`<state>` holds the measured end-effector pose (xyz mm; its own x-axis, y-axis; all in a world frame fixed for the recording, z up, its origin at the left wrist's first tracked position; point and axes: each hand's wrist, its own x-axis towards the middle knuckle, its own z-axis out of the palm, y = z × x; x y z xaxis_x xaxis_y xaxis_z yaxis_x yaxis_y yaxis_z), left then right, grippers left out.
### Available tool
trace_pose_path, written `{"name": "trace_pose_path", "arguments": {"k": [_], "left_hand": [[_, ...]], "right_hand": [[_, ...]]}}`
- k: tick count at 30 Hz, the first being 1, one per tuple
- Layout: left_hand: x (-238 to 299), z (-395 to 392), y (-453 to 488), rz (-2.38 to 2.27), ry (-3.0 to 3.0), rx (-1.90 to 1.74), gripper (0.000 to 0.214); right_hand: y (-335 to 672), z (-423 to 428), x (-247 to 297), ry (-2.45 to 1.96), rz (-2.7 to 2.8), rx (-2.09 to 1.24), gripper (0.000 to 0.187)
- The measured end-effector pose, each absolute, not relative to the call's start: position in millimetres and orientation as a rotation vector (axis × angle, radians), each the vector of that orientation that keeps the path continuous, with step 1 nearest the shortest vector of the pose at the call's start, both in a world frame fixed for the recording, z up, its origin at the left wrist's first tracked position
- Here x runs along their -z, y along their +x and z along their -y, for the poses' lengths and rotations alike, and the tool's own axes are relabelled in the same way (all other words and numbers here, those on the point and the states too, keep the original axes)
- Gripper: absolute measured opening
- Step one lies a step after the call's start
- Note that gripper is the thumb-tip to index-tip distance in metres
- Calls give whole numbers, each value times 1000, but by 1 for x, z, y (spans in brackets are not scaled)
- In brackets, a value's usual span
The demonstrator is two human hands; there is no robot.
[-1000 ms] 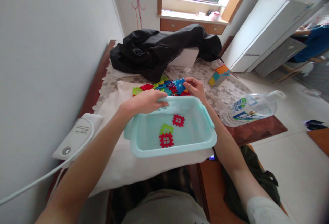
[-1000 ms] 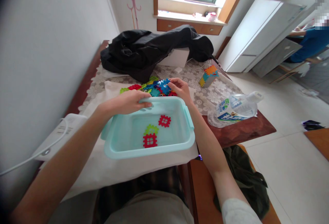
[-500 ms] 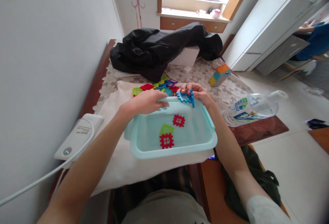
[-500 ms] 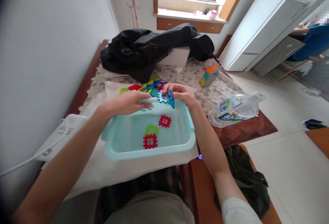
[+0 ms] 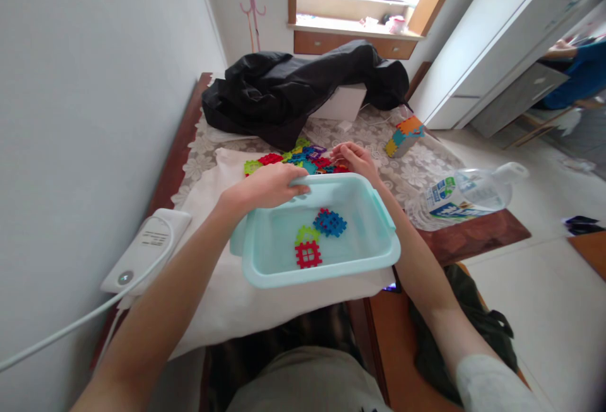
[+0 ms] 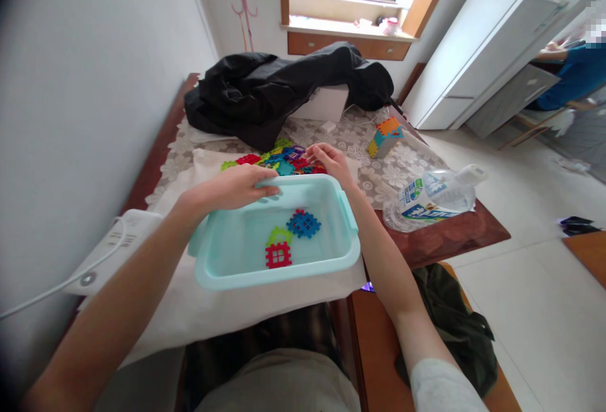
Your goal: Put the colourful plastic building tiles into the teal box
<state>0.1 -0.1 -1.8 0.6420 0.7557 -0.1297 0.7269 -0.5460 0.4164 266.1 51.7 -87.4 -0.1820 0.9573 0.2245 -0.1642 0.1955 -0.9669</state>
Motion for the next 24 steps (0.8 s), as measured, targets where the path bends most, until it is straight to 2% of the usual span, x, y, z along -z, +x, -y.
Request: {"name": "trace_pose_path", "arguments": {"k": [3,7,11,13,18,24], "left_hand": [[1,2,1,-1168,2457,-71,26],[1,3,1,-1179,2477,-78,25],[2,3,1,-1187,2485,-84,26],[1,3,1,-1188,2486,-84,26],[2,3,2,-1168,2486,-92,25],[3,2,3,-1166,2477,-88,25]], "right_hand": [[268,-56,95,-993,1637,-1073,44],[268,-48,97,-959,2042,-705,38],[268,-46,98,-1039,2336,-382,52],[269,-49,99,-1110,2429,-351,55],[269,-55,98,-1067,2420,-355,40],[269,-51,99,-1128,2425,-318,49]]}}
